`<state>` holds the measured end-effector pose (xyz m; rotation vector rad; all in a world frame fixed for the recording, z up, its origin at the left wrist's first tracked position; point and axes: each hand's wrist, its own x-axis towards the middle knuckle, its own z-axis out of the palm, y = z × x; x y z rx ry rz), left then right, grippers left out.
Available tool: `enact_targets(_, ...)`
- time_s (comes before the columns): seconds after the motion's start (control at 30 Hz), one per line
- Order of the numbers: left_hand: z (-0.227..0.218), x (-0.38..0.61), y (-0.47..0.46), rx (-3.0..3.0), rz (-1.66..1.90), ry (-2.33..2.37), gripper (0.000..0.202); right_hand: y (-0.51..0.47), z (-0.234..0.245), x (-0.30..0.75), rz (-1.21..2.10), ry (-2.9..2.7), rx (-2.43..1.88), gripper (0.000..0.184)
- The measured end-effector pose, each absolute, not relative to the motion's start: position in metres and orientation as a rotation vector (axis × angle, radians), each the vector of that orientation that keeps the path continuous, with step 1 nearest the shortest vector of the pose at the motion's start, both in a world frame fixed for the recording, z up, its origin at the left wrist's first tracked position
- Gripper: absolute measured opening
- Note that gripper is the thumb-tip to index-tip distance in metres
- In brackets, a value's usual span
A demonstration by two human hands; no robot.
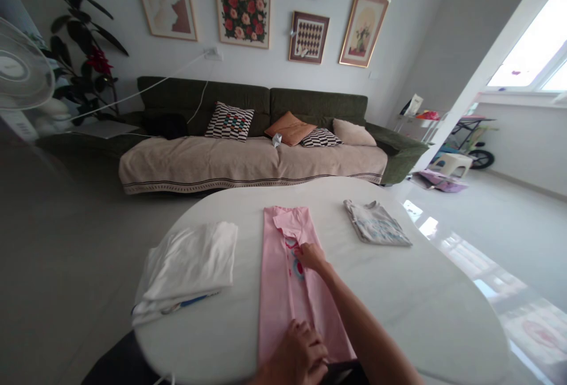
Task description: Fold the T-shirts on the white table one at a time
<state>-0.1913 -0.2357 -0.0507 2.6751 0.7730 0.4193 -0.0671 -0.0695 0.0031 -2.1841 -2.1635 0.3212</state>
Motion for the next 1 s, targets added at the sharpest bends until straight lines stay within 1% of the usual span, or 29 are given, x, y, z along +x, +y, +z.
enact_targets(0.07,-0.064,-0.195,-0.233,2.67,0.462,0.735,0.037,-0.062,0.004,-0.073,0.295,-2.149,-2.171,0.026)
enact_targets(0.1,-0.07,-0.195,-0.231,2.676,0.479,0.714,0.04,-0.057,0.005,-0.077,0.276,-2.135,-2.163,0.027)
enact_targets(0.13,-0.074,-0.195,-0.228,2.689,0.492,0.689,0.04,-0.051,0.006,-0.081,0.257,-2.12,-2.154,0.028)
enact_targets(0.2,-0.08,-0.193,-0.224,2.716,0.5,0.658,0.033,-0.038,0.007,-0.092,0.227,-2.095,-2.129,0.032)
enact_targets(0.33,-0.08,-0.187,-0.218,2.75,0.403,0.638,0.028,-0.011,0.002,-0.113,0.221,-2.094,-2.071,0.038)
enact_targets(0.53,-0.07,-0.184,-0.217,2.727,0.393,0.674,0.025,0.017,-0.013,-0.122,0.348,-2.113,-2.115,0.03)
enact_targets(0.7,-0.067,-0.18,-0.214,2.706,0.455,0.684,0.019,0.032,-0.011,-0.12,0.345,-2.007,-2.164,0.026)
enact_targets(0.83,-0.065,-0.179,-0.212,2.694,0.489,0.668,0.018,0.03,-0.007,-0.132,0.291,-1.894,-2.189,0.034)
enact_targets(1.0,-0.059,-0.178,-0.213,2.676,0.501,0.686,0.02,0.018,-0.004,-0.144,0.31,-1.922,-2.136,0.033)
